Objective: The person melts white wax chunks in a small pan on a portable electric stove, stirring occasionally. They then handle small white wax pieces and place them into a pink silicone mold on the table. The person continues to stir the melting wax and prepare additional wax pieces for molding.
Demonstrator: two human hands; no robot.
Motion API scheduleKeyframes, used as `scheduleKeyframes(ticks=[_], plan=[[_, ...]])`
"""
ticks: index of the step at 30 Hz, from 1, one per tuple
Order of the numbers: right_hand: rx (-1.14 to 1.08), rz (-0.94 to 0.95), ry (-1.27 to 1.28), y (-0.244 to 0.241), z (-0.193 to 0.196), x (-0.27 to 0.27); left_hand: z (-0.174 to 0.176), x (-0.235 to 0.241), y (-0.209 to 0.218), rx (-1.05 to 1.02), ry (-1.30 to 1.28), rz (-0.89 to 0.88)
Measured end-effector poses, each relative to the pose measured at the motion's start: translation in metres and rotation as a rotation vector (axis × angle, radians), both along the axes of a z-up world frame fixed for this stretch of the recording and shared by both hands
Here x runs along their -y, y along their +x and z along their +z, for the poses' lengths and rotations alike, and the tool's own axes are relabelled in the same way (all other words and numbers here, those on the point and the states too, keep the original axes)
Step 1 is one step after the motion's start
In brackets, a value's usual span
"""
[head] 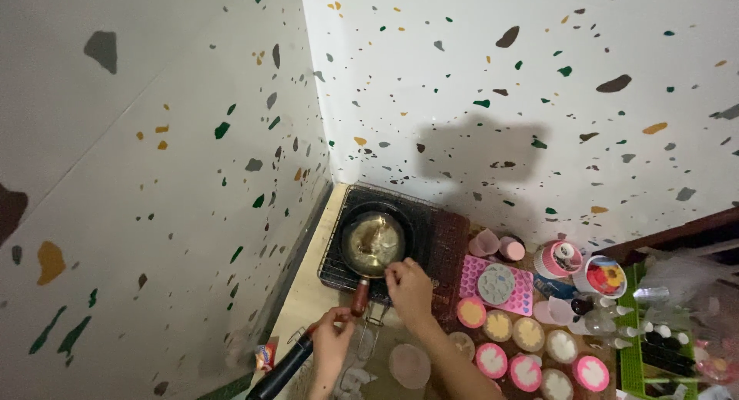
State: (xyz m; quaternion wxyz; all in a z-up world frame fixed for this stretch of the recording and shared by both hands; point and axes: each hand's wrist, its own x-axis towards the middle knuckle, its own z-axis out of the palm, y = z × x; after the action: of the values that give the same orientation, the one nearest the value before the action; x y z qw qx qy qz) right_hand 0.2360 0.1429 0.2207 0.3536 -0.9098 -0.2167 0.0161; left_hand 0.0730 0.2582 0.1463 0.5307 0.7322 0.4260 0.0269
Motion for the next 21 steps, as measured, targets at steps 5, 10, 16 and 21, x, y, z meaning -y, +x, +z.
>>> scheduleKeyframes(ticks=[5,10,16,21], plan=[[0.16,0.086,0.05,0.013,-0.012,0.001,-0.004,0.002,0.001,0.026,-0.012,-0.026],[0.255,-0.025,-0.078,0.043,0.003,0.009,0.003,0.003,0.001,-0.017,-0.051,-0.009],[0.138,-0.092,-0.144,0.041,0.018,0.023,0.019,0.003,0.001,-0.061,-0.05,-0.028],[0.048,-0.051,-0.129,0.038,-0.01,0.0,-0.006,0.004,-0.003,-0.004,-0.019,-0.012]])
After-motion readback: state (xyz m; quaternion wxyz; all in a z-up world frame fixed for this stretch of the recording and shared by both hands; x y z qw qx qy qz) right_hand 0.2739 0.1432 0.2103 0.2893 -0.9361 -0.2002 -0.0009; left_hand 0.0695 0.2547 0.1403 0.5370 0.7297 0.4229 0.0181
